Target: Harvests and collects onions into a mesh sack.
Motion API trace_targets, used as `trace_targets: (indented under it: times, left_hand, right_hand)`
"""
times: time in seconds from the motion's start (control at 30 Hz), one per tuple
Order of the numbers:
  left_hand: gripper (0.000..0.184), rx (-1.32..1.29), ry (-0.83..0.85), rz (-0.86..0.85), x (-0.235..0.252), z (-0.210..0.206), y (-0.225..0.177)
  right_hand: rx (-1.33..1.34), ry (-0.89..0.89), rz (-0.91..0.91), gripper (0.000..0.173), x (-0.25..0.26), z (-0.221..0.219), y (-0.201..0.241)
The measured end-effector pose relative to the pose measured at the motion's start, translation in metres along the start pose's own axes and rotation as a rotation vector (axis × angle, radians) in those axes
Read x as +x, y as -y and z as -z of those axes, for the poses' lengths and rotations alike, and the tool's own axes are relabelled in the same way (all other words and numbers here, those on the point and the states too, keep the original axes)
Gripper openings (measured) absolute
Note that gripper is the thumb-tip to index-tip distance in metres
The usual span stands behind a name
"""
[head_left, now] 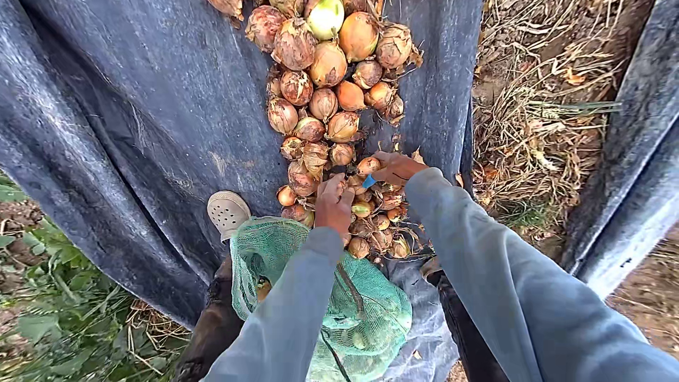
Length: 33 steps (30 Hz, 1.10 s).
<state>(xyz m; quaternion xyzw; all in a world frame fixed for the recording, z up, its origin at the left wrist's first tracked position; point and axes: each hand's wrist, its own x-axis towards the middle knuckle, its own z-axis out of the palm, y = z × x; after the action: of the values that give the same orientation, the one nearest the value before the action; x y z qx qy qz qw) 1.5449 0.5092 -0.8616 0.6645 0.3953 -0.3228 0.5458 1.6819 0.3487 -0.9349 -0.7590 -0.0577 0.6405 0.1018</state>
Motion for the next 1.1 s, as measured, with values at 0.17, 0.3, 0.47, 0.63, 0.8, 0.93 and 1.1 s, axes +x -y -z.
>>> trace_targets:
  times: [0.17, 0.3, 0.47, 0.63, 0.8, 0.93, 1.1]
  left_hand:
    - [0.045, 0.105, -0.075, 0.184, 0.039, -0.059, 0.011]
    - [0.053, -0.231, -0.021, 0.26, 0.044, -0.075, 0.027]
    - [0.047, -0.524, -0.046, 0.351, 0.014, -0.064, 0.021]
    - [0.05, -0.231, -0.09, 0.065, -0.067, 0.0, 0.046]
    - [0.037, 0.544, 0.269, 0.195, -0.129, 0.087, 0.099]
    - [0.035, 0.611, 0.051, -0.158, -0.09, 0.059, 0.058]
    - [0.059, 0.775, -0.042, -0.227, 0.032, -0.025, 0.03]
  right_hand:
    - [0.137, -0.017, 0.067, 0.059, -0.008, -0.015, -0.02]
    - [0.285, -0.035, 0.112, 0.063, -0.01, -0.026, -0.035]
    - [0.526, -0.072, 0.177, 0.058, -0.043, -0.049, -0.022]
    - [0.866, -0.174, 0.145, 0.066, -0.13, -0.143, 0.038]
    - [0.62, 0.177, 0.175, 0.057, -0.176, -0.24, 0.067]
    - [0.293, -0.533, 0.038, 0.047, -0.135, -0.154, 0.029]
    - [0.096, -0.471, -0.198, 0.079, -0.027, -0.065, 0.014]
